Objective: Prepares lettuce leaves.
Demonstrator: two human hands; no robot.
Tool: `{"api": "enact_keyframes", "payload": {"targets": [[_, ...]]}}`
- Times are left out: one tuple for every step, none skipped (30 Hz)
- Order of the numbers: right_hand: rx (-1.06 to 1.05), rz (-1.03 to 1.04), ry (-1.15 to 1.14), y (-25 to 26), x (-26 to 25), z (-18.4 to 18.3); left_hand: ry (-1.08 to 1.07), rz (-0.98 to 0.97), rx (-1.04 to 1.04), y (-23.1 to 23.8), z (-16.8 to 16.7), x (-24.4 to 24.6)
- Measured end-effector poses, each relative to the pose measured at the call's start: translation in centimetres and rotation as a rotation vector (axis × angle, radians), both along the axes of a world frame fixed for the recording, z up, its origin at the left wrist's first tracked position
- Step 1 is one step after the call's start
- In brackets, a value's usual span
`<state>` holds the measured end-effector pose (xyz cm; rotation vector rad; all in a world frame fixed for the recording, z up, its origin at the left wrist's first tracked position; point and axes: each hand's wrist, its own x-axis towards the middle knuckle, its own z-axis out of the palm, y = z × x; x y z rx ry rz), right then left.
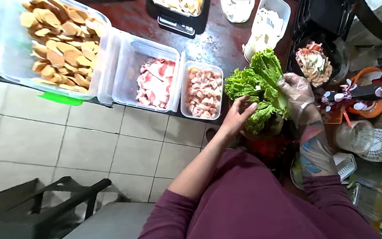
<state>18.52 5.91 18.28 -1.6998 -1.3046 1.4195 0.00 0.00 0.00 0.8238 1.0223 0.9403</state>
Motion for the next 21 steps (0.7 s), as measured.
{"api": "enact_keyframes", "payload": {"targets": [[0.048, 0.019, 0.043, -0.6, 0.9, -2.0, -0.059, 0.013, -0.012, 0.9, -0.3, 1.0], [0.141, 0.044, 0.12, -0.8, 2.3, -5.8, -0.123, 0.037, -0.031, 1.7, -0.8, 2.0], [0.289, 0.091, 0.205, -0.6, 3.9, -11.0, -0.165, 0.069, -0.057, 2.3, -1.0, 2.9], [0.348, 0.116, 0.248, -0.5, 4.6, -14.3, -0.169, 0.101, -0.084, 2.8, -1.1, 3.6], [0.383, 0.12, 0.273, -0.7, 4.6, -15.8, -0.152, 0.139, -0.092, 3.3, -1.4, 4.1], [0.405, 0.107, 0.272, -1.3, 4.0, -15.4, -0.119, 0.184, -0.079, 3.8, -1.5, 4.5], [0.315, 0.041, 0.229, -2.2, 2.7, -12.6, -0.076, 0.217, -0.054, 4.1, -1.8, 4.6], [-0.102, -0.142, 0.141, -2.3, 0.4, -6.5, -0.024, 0.229, -0.028, 4.3, -2.0, 4.5], [-0.105, -0.164, 0.134, -3.1, 0.1, -5.7, 0.006, 0.239, -0.005, 4.3, -2.4, 4.2], [0.004, -0.154, 0.177, -3.7, 1.0, -8.0, -0.001, 0.254, 0.019, 4.3, -2.8, 4.0], [0.129, -0.134, 0.232, -3.8, 2.3, -11.8, -0.033, 0.261, 0.039, 4.1, -3.2, 3.8], [0.219, -0.116, 0.271, -3.5, 3.8, -16.4, -0.073, 0.264, 0.054, 4.0, -3.3, 3.5], [0.237, -0.117, 0.279, -3.1, 4.9, -19.4, -0.086, 0.263, 0.061, 3.8, -3.1, 3.3], [0.232, -0.128, 0.264, -3.0, 5.5, -21.0, -0.077, 0.257, 0.064, 3.6, -3.0, 3.1], [0.227, -0.151, 0.249, -3.0, 5.7, -21.7, -0.069, 0.252, 0.065, 3.4, -2.8, 3.0], [0.241, -0.175, 0.241, -3.1, 5.7, -22.1, -0.056, 0.251, 0.068, 3.3, -2.8, 2.9], [0.266, -0.189, 0.243, -3.2, 5.6, -22.2, -0.038, 0.252, 0.078, 3.2, -2.9, 2.9], [0.283, -0.194, 0.249, -3.4, 5.3, -22.1, -0.017, 0.255, 0.09, 3.2, -3.2, 2.8], [0.278, -0.182, 0.249, -3.7, 5.0, -21.5, 0.004, 0.255, 0.103, 3.1, -3.4, 2.8], [0.241, -0.15, 0.228, -4.1, 4.4, -19.9, 0.023, 0.255, 0.115, 3.2, -3.5, 2.9], [0.167, -0.099, 0.18, -4.7, 3.8, -17.4, 0.03, 0.253, 0.122, 3.2, -3.3, 3.0]]}}
